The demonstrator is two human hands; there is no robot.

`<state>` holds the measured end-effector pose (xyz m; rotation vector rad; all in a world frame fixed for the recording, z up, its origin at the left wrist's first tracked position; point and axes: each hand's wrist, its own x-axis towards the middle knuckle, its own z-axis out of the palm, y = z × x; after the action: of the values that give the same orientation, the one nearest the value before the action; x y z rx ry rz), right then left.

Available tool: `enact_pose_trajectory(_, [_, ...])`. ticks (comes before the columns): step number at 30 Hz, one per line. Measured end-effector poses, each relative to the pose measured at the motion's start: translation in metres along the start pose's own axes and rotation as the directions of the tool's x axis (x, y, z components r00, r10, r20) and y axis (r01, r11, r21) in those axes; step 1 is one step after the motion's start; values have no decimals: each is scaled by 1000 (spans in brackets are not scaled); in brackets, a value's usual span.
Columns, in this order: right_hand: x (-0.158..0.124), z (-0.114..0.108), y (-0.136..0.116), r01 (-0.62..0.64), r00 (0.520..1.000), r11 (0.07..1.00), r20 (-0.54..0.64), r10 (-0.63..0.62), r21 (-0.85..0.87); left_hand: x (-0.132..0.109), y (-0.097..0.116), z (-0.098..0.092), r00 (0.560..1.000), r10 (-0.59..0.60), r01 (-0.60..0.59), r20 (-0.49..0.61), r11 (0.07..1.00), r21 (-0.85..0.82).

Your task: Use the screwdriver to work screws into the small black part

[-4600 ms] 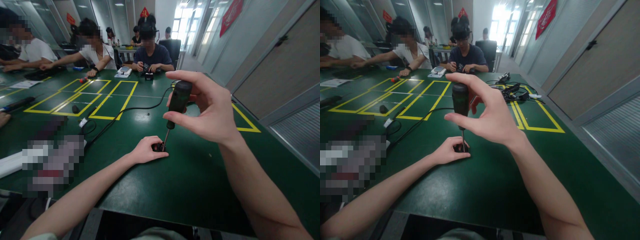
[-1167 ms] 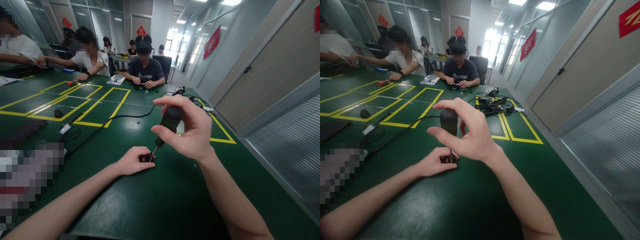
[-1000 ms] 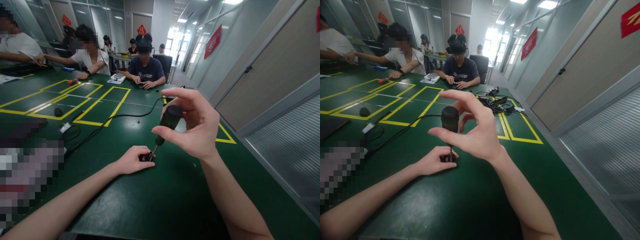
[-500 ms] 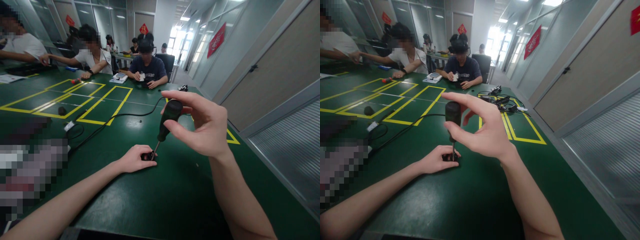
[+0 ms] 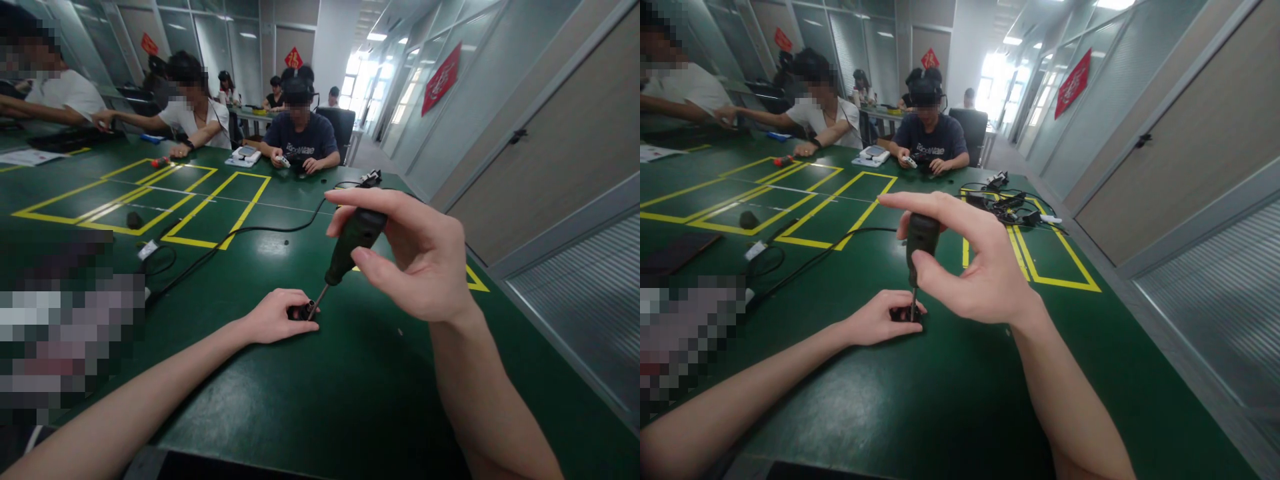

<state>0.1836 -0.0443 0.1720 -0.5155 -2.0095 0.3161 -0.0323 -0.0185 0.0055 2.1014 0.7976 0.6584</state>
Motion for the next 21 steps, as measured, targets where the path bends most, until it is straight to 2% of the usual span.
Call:
enact_pose_trajectory(6, [1, 4, 2, 34, 998, 992, -46, -40, -121, 0, -1, 0, 1000, -2, 2, -4, 1000, -7])
enact_pose_trajectory(12, [1, -3, -2, 9, 999, 1000, 44, -9, 2, 0, 1, -1, 1000, -2, 2, 11, 1000, 6])
enact_pose_trajectory(17, [4, 2, 1, -1, 999, 988, -47, -7, -157, 0, 1, -2, 1000, 0, -1, 5, 999, 37])
enact_pose_trajectory(21, [3, 5, 4, -58, 994, 998, -95, 55, -26, 0, 2, -2, 1000, 0, 0, 0, 999, 38])
